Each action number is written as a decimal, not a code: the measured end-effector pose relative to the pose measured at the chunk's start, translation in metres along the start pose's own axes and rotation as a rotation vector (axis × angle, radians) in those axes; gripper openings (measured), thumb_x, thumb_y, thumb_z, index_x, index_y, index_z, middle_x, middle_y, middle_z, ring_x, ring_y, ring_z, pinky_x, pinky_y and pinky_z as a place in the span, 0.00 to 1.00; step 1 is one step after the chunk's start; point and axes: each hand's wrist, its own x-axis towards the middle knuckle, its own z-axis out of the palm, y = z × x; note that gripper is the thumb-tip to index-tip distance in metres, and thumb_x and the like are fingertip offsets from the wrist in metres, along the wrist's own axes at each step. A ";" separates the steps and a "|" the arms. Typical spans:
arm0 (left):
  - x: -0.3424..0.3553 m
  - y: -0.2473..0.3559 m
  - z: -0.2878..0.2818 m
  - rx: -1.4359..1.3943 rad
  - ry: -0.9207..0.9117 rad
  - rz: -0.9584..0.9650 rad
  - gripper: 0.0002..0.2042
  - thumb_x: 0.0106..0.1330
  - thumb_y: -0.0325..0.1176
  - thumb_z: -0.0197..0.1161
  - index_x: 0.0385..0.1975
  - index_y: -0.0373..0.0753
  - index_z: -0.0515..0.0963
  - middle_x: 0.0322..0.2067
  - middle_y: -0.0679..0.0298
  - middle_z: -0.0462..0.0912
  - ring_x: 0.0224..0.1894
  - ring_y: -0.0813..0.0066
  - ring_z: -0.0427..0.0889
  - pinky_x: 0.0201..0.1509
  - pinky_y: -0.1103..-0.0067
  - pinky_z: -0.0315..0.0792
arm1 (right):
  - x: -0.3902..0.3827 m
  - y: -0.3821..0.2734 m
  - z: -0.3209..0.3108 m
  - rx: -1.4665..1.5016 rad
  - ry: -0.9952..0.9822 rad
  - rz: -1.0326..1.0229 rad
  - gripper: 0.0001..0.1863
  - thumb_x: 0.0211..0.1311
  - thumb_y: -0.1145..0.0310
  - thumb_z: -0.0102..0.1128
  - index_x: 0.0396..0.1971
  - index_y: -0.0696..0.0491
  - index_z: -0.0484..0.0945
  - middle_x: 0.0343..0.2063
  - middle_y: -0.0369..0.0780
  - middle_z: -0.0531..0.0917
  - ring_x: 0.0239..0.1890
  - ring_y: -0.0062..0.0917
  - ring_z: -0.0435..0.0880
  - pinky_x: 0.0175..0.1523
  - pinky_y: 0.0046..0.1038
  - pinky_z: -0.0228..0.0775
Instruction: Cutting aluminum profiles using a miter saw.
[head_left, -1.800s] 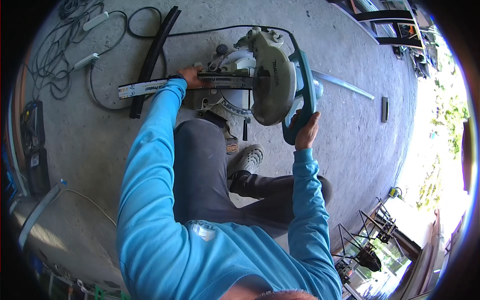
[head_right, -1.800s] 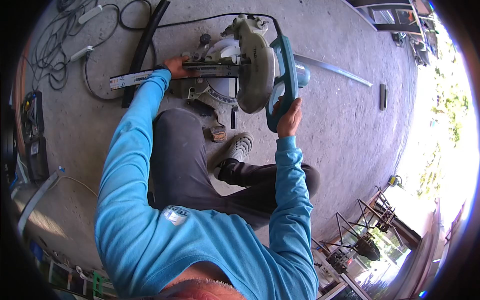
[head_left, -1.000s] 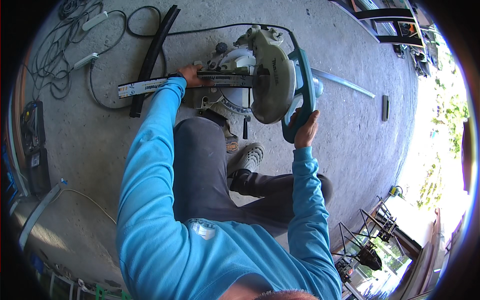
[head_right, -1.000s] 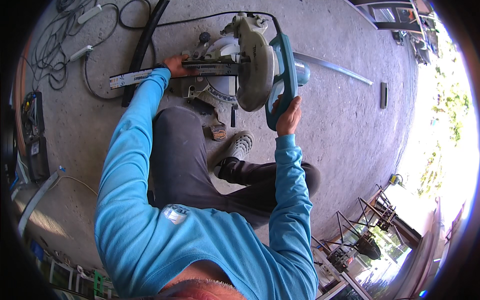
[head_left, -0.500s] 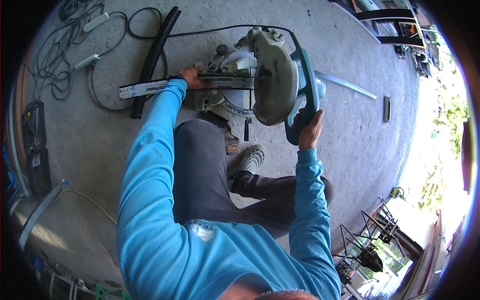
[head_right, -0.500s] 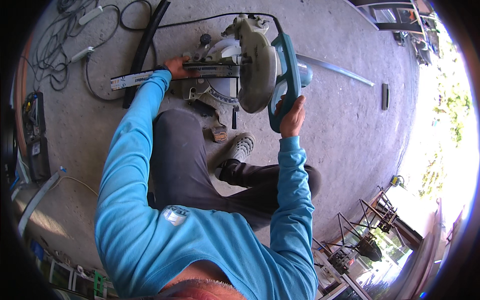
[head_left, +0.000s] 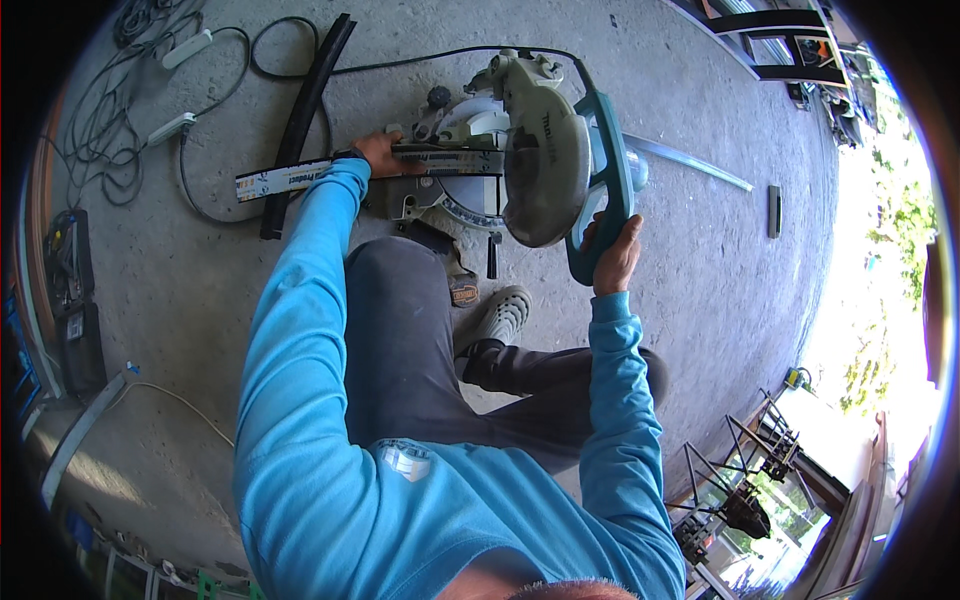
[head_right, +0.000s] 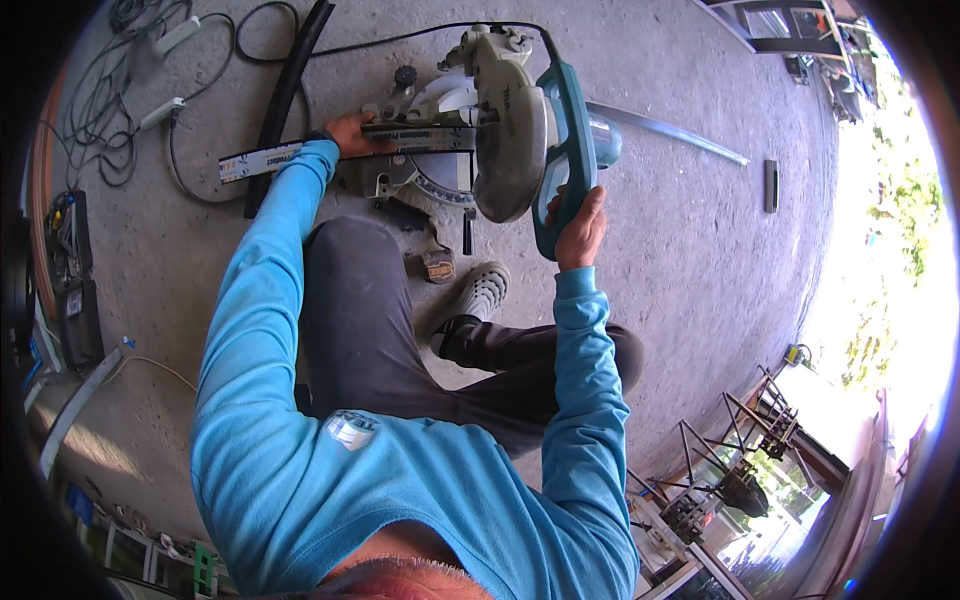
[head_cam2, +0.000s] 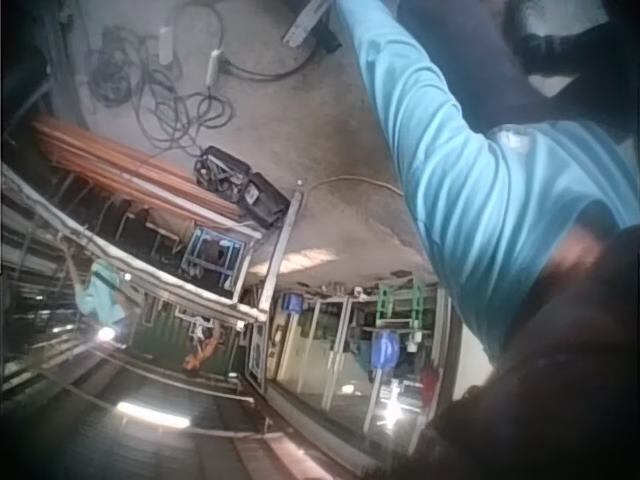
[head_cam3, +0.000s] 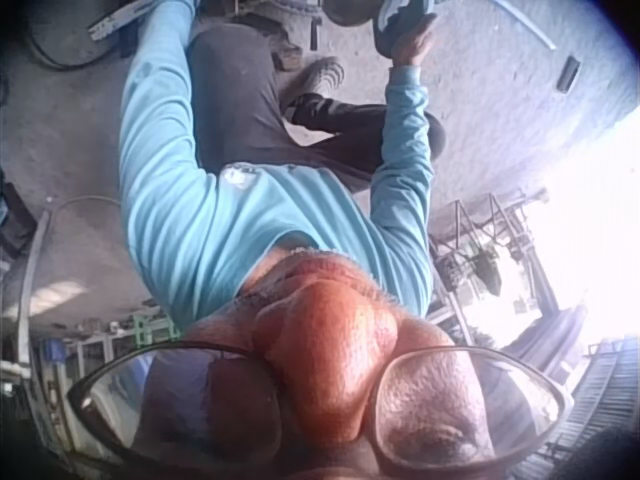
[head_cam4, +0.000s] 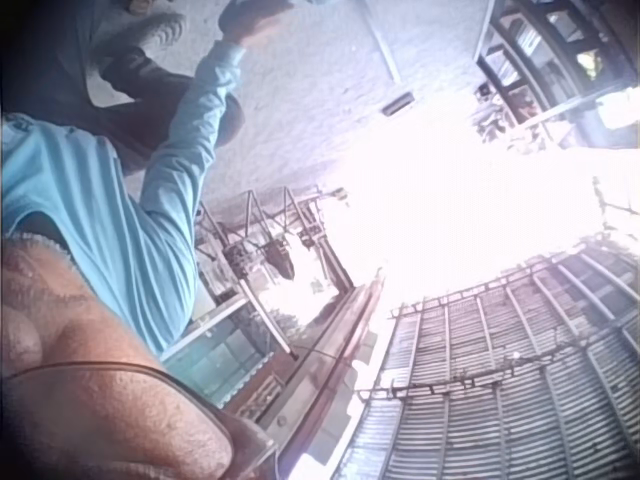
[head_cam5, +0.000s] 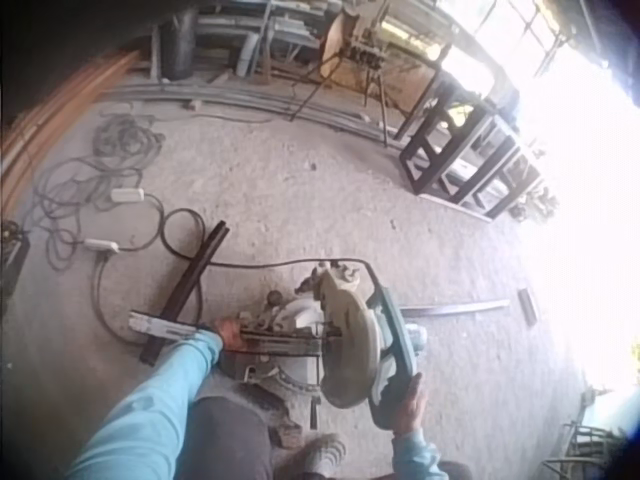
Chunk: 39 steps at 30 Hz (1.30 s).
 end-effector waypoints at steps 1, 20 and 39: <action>0.000 -0.004 0.003 0.004 0.012 -0.002 0.50 0.45 0.76 0.66 0.63 0.43 0.72 0.60 0.49 0.76 0.62 0.52 0.77 0.69 0.65 0.68 | -0.002 0.002 0.001 0.003 -0.002 0.001 0.43 0.75 0.33 0.29 0.36 0.61 0.79 0.21 0.41 0.82 0.21 0.24 0.80 0.29 0.27 0.72; -0.114 -0.044 -0.010 -0.064 0.092 0.023 0.48 0.41 0.71 0.73 0.60 0.43 0.77 0.60 0.52 0.78 0.64 0.52 0.74 0.67 0.62 0.68 | 0.105 -0.105 -0.011 0.112 -0.057 -0.135 0.26 0.78 0.49 0.41 0.60 0.55 0.70 0.44 0.40 0.82 0.37 0.27 0.80 0.42 0.28 0.73; -0.362 0.059 -0.163 -1.426 0.986 0.808 0.25 0.77 0.55 0.48 0.55 0.36 0.72 0.51 0.53 0.82 0.56 0.64 0.81 0.61 0.69 0.74 | -0.112 -0.189 0.174 -0.447 -0.443 -0.994 0.41 0.48 0.62 0.76 0.62 0.55 0.67 0.56 0.46 0.76 0.58 0.44 0.75 0.61 0.45 0.65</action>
